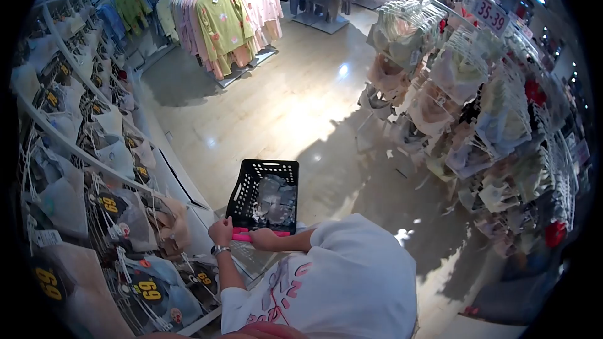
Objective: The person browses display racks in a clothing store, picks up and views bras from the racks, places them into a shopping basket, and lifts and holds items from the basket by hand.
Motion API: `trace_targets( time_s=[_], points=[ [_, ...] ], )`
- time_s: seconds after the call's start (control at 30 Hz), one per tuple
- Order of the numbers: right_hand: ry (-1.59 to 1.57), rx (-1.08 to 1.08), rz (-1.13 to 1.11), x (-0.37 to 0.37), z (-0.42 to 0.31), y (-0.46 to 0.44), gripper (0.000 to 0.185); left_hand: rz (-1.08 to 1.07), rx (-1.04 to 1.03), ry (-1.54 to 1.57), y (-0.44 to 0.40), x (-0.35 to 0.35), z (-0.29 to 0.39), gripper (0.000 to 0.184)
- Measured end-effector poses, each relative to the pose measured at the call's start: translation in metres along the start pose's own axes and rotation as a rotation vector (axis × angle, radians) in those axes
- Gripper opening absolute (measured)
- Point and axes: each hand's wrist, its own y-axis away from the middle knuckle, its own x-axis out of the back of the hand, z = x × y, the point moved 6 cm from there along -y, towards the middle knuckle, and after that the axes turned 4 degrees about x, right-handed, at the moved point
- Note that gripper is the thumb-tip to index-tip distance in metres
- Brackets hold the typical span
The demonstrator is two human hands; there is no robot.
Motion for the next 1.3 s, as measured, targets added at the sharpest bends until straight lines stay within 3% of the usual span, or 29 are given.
trace_targets(
  time_s=[0.27,0.77,0.87,1.1,1.3],
  points=[
    [-0.123,-0.105,0.143,0.018,0.015,-0.036,0.021,-0.004,-0.151,0.084,-0.067,-0.007,0.027,0.029],
    [-0.12,-0.27,0.512,0.087,0.113,-0.079,0.017,-0.096,-0.472,0.109,-0.178,-0.033,0.173,0.025],
    [-0.156,-0.4,0.501,0.104,0.133,-0.081,0.017,-0.129,-0.495,0.104,-0.194,-0.043,0.2,0.023],
    [-0.159,-0.462,0.607,0.134,0.169,-0.091,0.017,-0.21,-0.665,0.132,-0.231,-0.06,0.263,0.023],
    [-0.156,-0.71,0.656,0.164,0.19,-0.102,0.017,-0.261,-0.866,0.165,-0.252,-0.061,0.321,0.024]
  ],
)
